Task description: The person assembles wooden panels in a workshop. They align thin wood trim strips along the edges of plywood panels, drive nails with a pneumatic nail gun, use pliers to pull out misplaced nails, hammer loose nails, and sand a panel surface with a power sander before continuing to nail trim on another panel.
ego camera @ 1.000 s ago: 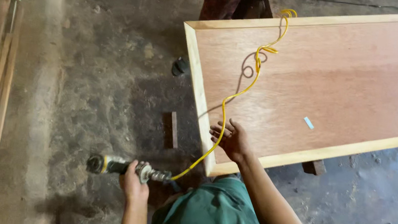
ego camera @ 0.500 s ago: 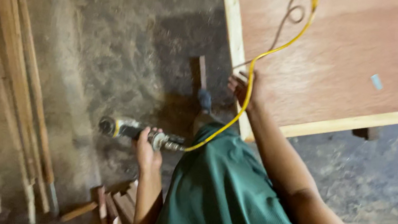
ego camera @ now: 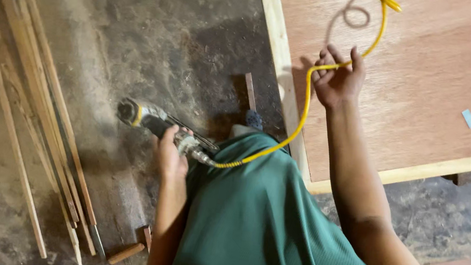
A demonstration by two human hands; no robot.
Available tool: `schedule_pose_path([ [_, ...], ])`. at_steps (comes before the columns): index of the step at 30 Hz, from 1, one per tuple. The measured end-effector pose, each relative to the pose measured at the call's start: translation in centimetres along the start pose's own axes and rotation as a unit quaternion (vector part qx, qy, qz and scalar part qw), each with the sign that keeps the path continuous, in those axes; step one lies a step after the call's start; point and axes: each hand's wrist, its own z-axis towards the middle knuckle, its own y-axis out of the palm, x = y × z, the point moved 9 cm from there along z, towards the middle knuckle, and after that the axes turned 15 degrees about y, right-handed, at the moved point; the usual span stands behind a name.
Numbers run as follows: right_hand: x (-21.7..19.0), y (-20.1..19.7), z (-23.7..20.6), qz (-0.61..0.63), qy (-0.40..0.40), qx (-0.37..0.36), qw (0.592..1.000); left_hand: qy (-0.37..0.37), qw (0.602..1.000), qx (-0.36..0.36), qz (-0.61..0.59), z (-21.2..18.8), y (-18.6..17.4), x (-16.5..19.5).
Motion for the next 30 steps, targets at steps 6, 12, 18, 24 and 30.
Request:
schedule_pose_path([
  [6,-2.5,0.7,2.9,-0.013,-0.085,-0.017,0.996,-0.01,0.996,-0.077,0.049,6.2,5.1,1.3],
  [12,-3.2,1.1,2.9,0.018,-0.135,0.026,0.99,-0.066,0.98,-0.171,0.077,12.5,13.3,1.8],
  [18,-2.8,4.2,1.8,0.071,-0.22,0.044,0.972,-0.096,0.948,-0.279,0.123,19.1,21.8,3.6],
  [24,-1.1,8.7,1.9,0.039,-0.287,0.053,0.956,-0.102,0.92,-0.343,0.159,25.7,27.5,4.5],
  [30,-1.7,9.7,3.5,0.096,-0.304,0.102,0.943,-0.105,0.885,-0.4,0.216,29.3,33.7,3.9],
])
